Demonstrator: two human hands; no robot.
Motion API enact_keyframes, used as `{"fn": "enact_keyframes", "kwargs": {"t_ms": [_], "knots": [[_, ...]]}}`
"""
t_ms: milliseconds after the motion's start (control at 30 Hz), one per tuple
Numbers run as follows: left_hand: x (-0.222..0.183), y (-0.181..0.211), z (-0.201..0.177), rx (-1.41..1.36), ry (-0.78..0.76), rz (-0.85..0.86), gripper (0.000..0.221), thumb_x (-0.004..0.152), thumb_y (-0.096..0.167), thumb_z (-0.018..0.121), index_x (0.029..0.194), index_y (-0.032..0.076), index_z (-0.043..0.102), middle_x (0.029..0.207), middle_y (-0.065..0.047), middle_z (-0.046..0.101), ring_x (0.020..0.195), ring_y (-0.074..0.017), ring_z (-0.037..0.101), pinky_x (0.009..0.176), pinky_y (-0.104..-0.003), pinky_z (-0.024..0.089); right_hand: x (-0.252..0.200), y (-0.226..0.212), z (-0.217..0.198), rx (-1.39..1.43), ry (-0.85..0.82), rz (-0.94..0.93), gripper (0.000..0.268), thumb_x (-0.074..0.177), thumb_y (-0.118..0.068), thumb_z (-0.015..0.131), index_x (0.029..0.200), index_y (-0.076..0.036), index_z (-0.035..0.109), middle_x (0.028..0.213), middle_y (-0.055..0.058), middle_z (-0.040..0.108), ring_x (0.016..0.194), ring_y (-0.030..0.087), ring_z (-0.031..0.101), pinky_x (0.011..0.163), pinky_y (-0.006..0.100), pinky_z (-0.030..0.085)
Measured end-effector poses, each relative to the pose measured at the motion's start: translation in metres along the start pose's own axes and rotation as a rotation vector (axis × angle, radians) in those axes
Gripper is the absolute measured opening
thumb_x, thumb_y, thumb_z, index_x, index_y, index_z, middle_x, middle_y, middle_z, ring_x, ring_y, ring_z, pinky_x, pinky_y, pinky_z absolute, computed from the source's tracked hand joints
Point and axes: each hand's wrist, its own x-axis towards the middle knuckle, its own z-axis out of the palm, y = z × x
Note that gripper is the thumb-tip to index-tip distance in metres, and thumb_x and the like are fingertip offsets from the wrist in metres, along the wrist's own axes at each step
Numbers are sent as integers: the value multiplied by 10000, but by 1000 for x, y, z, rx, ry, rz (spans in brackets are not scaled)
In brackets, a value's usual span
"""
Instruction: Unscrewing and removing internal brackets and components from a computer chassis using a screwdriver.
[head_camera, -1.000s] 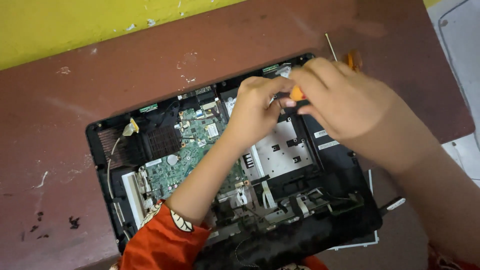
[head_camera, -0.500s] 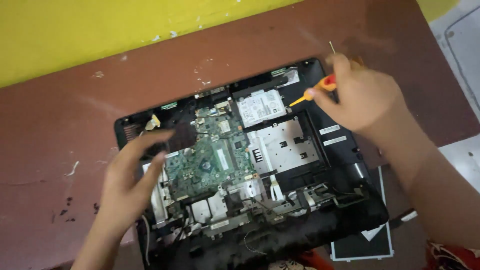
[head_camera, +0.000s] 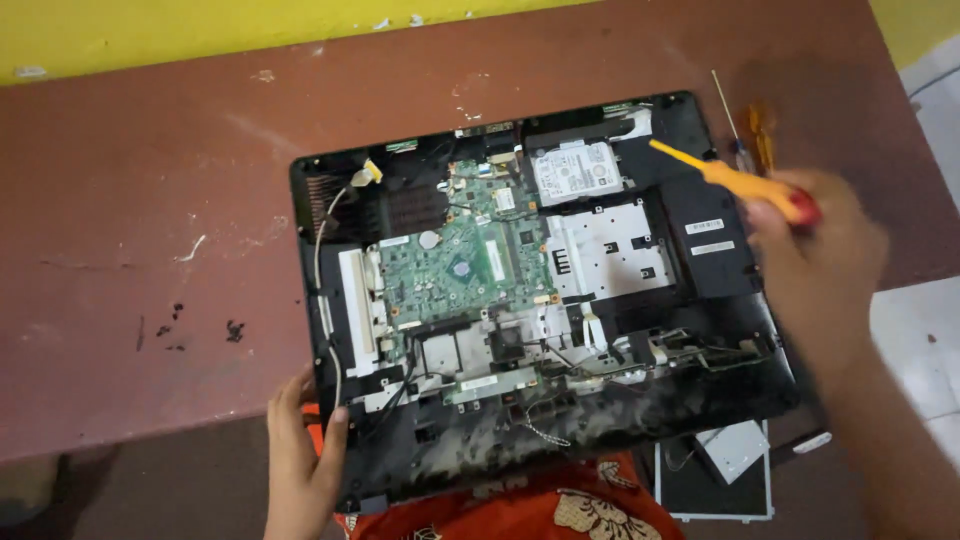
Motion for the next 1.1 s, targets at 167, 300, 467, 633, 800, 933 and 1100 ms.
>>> {"fn": "enact_keyframes", "kwargs": {"t_ms": [167, 300, 467, 633, 800, 933, 1100], "knots": [[-16, 10, -1, -140, 71, 21, 554, 1009, 286, 485, 1477, -4, 423, 1399, -183, 495, 1284, -299, 525, 1079, -403, 407, -100, -68, 22, 315, -184, 666, 435, 893, -147, 795, 1220, -84, 516, 1116, 110, 706, 919, 215, 677, 756, 363, 514], [-40, 9, -5, -191, 148, 95, 454, 1005, 203, 503, 1424, 30, 480, 1406, -166, 526, 1311, -302, 516, 1129, -416, 377, -200, -109, 79, 542, -465, 450, 343, 758, -167, 757, 1086, -190, 662, 908, 5, 777, 582, 136, 646, 562, 285, 531], [-68, -4, -8, -263, 166, 14, 433, 1020, 278, 488, 1397, 70, 526, 1403, -148, 553, 1305, -286, 543, 1026, -398, 457, -257, -191, 122, 569, -547, 184, 431, 661, -338, 848, 1084, -320, 767, 1005, -89, 873, 714, 120, 802, 683, 234, 580], [-81, -32, 3, -233, 234, 135, 296, 975, 98, 574, 1247, 111, 689, 1364, -158, 533, 1211, -277, 607, 1047, -400, 479, -231, -235, 100, 555, -890, 22, 405, 773, -123, 901, 1133, -259, 776, 1269, -29, 751, 1159, 114, 783, 1012, 310, 596], [-71, -38, 14, -306, 301, 169, 276, 939, 81, 603, 1187, 96, 722, 1332, -146, 594, 1213, -253, 639, 1045, -352, 500, -233, -222, 113, 685, -673, -325, 248, 923, -267, 783, 1143, -181, 707, 1146, 97, 743, 975, 255, 781, 855, 381, 571], [-60, -28, 16, -348, 290, 107, 473, 945, 184, 619, 1390, 39, 553, 1275, -146, 624, 1195, -267, 623, 1037, -383, 491, -222, -231, 81, 719, -381, -288, 235, 912, -313, 710, 1127, -222, 727, 969, 112, 750, 766, 255, 777, 721, 324, 577], [-59, -39, 39, -568, 189, -109, 539, 900, 126, 626, 1422, 40, 519, 1457, -163, 534, 1182, -248, 677, 947, -343, 571, -234, -126, 105, 623, -162, 80, 326, 755, -241, 801, 1059, -124, 800, 1092, 104, 769, 923, 251, 801, 763, 291, 681]]}}
